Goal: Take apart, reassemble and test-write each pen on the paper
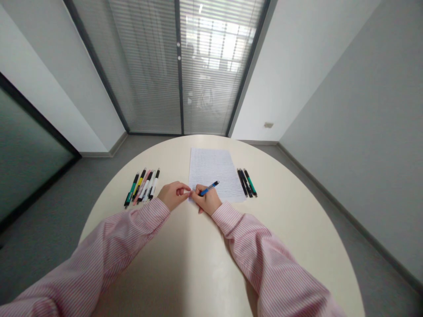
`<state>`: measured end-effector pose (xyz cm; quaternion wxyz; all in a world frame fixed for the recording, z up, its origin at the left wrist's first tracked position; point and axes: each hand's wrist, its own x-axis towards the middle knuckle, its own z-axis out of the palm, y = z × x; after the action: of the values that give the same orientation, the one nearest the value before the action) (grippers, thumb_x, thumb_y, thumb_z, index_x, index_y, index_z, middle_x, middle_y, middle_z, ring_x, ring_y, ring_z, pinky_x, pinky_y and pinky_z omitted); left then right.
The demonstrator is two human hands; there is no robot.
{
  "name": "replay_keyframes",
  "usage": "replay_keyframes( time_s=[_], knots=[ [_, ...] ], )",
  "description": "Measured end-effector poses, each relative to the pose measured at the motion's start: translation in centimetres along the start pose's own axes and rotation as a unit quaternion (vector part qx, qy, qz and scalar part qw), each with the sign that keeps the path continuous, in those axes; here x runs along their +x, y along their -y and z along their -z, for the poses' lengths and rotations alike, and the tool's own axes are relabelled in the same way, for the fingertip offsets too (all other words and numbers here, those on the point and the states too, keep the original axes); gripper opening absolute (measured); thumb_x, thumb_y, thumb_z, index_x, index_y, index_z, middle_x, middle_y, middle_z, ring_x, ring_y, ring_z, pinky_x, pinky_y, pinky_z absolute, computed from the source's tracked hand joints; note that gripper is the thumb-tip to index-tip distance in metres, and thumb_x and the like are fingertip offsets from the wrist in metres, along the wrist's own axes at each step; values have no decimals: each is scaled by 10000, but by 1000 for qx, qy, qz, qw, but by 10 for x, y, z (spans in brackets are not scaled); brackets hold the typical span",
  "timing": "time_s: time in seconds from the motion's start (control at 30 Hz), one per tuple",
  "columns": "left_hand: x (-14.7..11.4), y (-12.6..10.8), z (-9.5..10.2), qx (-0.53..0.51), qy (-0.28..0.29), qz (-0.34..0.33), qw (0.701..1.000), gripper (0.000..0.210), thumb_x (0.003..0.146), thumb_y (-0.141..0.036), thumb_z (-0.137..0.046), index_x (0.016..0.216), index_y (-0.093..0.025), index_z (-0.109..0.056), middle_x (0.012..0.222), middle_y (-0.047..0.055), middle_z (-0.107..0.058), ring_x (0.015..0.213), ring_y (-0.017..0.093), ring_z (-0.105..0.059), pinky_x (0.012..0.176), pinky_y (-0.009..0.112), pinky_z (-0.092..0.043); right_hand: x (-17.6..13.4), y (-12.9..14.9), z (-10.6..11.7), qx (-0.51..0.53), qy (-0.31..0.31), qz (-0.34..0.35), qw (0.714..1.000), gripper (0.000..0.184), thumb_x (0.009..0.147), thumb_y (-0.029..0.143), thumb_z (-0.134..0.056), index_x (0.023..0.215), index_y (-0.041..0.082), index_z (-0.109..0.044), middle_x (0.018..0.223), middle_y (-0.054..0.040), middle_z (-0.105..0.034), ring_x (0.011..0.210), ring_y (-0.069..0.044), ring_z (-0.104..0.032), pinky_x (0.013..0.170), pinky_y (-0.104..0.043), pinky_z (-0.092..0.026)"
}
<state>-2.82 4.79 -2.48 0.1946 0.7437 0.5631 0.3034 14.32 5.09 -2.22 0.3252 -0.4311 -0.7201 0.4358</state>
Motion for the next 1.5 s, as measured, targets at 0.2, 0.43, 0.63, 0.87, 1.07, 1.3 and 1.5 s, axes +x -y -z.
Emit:
replay_keyframes(
  time_s=[0.2,0.43,0.63,0.87,1.07,1.3,1.5],
  knots=[
    [0,1,0,-1,2,5,1000,212,707,-336,-601,836,-196,-695,609,-17,-532,538,103,-472,543,216,-377,-1,3,1,4,-3,-8,1000,250,789,322,-478,598,200,-373,389,93,-366,301,-86,-508,264,-148,-174],
    [0,0,0,1,4,7,1000,219,711,-345,-605,838,-189,-692,616,-14,-537,542,105,-479,548,218,-382,-1,2,1,-21,-11,7,1000,262,796,328,-470,592,198,-369,402,84,-371,301,-84,-502,268,-157,-158],
    [0,0,1,2,4,6,1000,227,718,-353,-604,836,-180,-692,609,-12,-526,540,106,-470,548,221,-379,0,2,1,-21,-21,-4,1000,258,794,328,-471,596,198,-371,406,86,-356,305,-85,-508,263,-156,-153],
    [0,4,-1,-1,-1,1,1000,230,718,-356,-606,842,-181,-690,619,-11,-535,550,106,-478,557,221,-392,-1,8,3,-62,-23,3,998,238,789,287,-460,586,197,-372,413,82,-364,303,-79,-493,283,-163,-180],
    [1,4,-1,2,2,2,1000,219,716,-342,-604,836,-180,-689,615,-18,-527,544,99,-474,556,216,-391,0,7,2,-16,-35,1,999,255,768,284,-501,567,194,-372,407,93,-338,273,-60,-444,259,-149,-161],
    [1,2,-1,-6,5,10,1000,208,708,-320,-608,840,-180,-689,634,-16,-539,554,98,-482,570,219,-396,0,5,14,320,-151,-106,929,363,640,512,-658,655,193,-486,380,101,-420,260,-48,-306,240,-164,-285],
    [1,2,0,-4,8,14,1000,205,707,-301,-606,843,-173,-689,640,-12,-537,559,100,-479,577,221,-399,-1,5,24,548,-21,-89,832,449,787,547,-464,894,143,-626,857,-89,-670,726,-157,-611,636,-296,-521]
  ],
)
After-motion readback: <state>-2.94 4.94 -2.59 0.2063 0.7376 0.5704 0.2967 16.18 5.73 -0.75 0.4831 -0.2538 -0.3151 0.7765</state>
